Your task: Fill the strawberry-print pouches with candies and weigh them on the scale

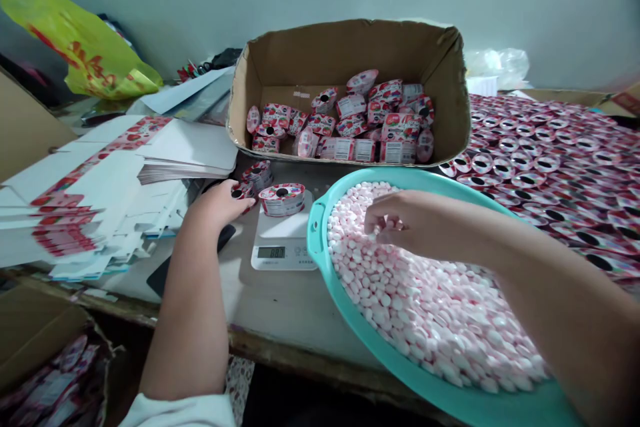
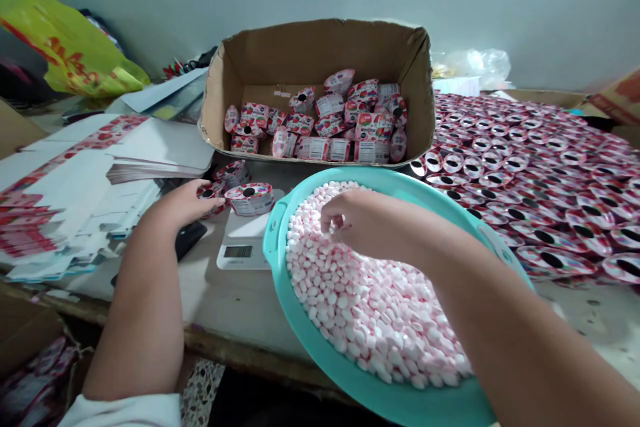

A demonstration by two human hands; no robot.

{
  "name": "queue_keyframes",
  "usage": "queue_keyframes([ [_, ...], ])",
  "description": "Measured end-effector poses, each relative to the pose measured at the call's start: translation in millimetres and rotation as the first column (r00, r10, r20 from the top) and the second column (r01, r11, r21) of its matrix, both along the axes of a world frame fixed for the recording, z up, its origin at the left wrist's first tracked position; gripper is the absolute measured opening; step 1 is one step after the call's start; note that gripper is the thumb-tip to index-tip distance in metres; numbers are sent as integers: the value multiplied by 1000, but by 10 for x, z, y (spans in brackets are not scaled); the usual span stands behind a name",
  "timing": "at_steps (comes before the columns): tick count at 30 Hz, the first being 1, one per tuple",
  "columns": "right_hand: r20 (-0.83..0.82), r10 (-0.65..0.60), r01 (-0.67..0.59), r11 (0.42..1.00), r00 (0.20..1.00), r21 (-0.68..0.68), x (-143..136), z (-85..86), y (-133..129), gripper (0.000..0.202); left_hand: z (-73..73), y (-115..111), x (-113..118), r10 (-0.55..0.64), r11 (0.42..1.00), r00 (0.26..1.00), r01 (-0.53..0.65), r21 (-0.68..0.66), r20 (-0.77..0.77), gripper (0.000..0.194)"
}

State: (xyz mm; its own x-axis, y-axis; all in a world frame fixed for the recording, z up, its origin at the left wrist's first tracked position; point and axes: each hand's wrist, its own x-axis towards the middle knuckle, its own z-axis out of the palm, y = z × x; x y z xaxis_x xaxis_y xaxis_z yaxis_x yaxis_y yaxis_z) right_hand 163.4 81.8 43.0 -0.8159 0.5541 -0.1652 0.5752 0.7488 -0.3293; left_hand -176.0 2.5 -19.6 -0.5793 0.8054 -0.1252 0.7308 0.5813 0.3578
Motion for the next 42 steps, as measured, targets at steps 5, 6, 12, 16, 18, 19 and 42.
queue_keyframes([
  [5,-85,-48,53,997,995,57,-67,-2,6,23,-123,13,-79,-22,1000,999,22,-15,-37,55],
  [6,-115,-34,43,996,993,74,-78,-27,-7,26,-126,13,-79,-21,999,999,20,-25,-49,55],
  [12,-6,-4,4,999,1000,-38,-87,-158,-97,67,101,-34,102,-21,982,979,59,181,-203,39],
  [16,-21,26,-26,1000,999,-4,-74,-138,-58,57,248,-73,273,-302,812,947,318,489,-114,46],
  [18,-18,19,-19,999,1000,27,-84,-111,-49,38,248,-63,322,-424,839,906,393,378,0,54],
  [19,-27,7,-5,999,1000,51,-95,-97,-56,35,237,-50,340,-452,860,892,427,279,27,53],
  [42,-822,-181,-36,971,540,-237,-227,-148,-122,71,125,-43,1074,-561,559,786,126,819,262,38],
])
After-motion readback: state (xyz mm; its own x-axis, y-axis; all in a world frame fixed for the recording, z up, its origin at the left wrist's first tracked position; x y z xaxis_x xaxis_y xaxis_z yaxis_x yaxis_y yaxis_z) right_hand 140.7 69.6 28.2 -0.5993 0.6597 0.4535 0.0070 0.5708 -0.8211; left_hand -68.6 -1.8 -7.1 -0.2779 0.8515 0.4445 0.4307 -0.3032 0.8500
